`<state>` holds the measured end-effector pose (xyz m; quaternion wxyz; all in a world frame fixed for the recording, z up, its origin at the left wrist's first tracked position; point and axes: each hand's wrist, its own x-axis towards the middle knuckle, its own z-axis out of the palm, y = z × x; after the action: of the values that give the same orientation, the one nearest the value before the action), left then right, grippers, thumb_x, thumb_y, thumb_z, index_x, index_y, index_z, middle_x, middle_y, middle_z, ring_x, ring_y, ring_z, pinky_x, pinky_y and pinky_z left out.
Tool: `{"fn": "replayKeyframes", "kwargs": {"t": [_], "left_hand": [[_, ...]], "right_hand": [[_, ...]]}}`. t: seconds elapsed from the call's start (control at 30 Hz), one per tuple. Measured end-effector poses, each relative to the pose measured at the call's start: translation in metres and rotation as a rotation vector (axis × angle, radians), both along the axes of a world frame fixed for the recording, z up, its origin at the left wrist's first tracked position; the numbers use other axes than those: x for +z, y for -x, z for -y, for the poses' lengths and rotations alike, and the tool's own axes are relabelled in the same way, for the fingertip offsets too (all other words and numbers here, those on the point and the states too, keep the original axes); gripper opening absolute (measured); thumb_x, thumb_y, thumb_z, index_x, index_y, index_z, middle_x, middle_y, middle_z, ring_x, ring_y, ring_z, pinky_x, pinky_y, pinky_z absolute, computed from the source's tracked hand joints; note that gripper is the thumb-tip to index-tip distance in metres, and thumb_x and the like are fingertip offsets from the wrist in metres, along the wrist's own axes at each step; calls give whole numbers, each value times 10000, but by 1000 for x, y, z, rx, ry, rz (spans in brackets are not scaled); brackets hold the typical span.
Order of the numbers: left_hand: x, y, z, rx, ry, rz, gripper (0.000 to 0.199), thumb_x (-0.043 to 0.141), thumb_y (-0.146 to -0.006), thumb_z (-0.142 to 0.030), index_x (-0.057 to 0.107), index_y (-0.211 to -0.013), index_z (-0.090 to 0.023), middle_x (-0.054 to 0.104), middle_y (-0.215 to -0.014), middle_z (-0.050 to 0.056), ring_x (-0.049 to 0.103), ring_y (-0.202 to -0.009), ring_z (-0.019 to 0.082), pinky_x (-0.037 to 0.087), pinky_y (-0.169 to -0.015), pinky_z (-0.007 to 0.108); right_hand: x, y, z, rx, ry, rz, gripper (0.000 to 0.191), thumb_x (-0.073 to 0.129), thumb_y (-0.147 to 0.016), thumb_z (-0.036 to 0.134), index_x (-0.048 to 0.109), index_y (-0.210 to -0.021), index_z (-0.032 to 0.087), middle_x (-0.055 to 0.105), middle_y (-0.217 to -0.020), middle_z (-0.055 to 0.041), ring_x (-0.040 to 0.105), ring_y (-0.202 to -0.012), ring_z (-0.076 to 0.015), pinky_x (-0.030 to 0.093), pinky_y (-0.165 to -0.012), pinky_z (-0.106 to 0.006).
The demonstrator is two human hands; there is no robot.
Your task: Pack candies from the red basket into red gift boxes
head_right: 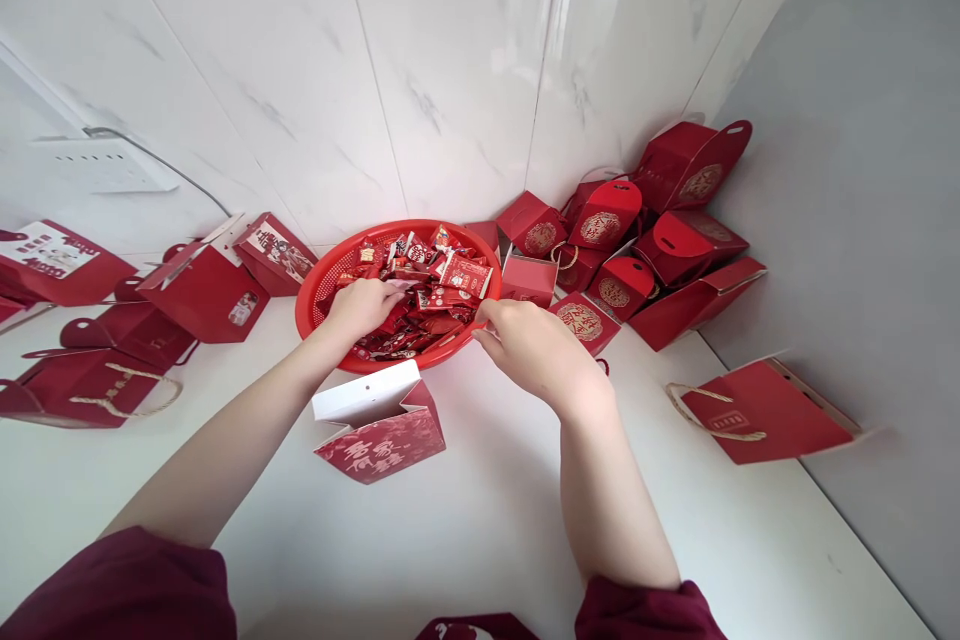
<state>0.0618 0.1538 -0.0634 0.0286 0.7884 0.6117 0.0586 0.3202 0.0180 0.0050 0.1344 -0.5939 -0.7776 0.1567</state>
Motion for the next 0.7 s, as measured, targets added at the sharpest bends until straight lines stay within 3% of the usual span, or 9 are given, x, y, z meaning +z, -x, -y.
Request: {"fn": "replayKeyframes", "kwargs": {"t": [0.13, 0.23, 0.33, 0.4, 0.5, 0.6, 0.7], "left_hand": [[3, 10, -5, 44, -30, 169, 352, 456, -935, -347, 771, -1028, -221, 744, -1028, 116, 665, -1007, 315, 491, -862, 401], [3, 15, -9, 24, -4, 334, 312, 504, -904, -325, 787, -963, -206, 754, -984, 80, 674, -890, 253, 493, -797, 333], [1, 19, -8, 16, 55, 511, 317, 528, -879, -323, 784, -993, -175, 719, -725, 51, 613, -616, 176, 449, -589, 269], [0, 20, -6, 6, 102, 627, 355, 515, -884, -340, 772, -1036, -148, 603, -527, 13, 503, -459, 131, 357, -469, 237], [3, 21, -1, -46, 160, 771, 384, 524, -889, -379, 760, -1060, -129, 500, -439, -23, 417, -382, 98, 285, -410, 217], [8, 19, 5, -122, 201, 860, 436, 548, -889, -469, 748, -1113, -153, 628, -542, 16, 540, -454, 117, 393, -449, 217], [11, 14, 10, -256, 249, 956, 502, 573, -878, -541, 686, -1247, -221, 756, -1051, 93, 717, -839, 207, 564, -674, 280]], "right_hand": [[-1, -1, 0, -4, 2, 2, 195, 487, -969, 301, 655, -1020, 217, 713, -898, -69, 671, -826, -218, 418, -630, -255], [-1, 1, -1, 8, -6, -4, 198, 483, -971, 298, 658, -1025, 222, 714, -908, -67, 672, -843, -221, 421, -633, -256], [-2, 2, -1, 12, -7, -6, 198, 486, -970, 295, 660, -1036, 226, 716, -929, -68, 673, -859, -224, 428, -643, -259], [-1, 3, -1, 7, 1, -5, 202, 485, -971, 293, 662, -1041, 226, 718, -931, -70, 676, -857, -225, 434, -650, -262], [-1, 3, -2, -7, 15, -7, 214, 475, -976, 296, 665, -1040, 222, 720, -916, -73, 679, -845, -227, 440, -655, -267], [-1, 5, -4, -3, 24, -13, 222, 467, -982, 300, 668, -1037, 224, 721, -917, -72, 681, -850, -228, 447, -673, -273], [-2, 8, -7, 18, 39, -19, 221, 465, -985, 298, 667, -1040, 226, 721, -937, -70, 680, -869, -225, 452, -696, -274]]}}
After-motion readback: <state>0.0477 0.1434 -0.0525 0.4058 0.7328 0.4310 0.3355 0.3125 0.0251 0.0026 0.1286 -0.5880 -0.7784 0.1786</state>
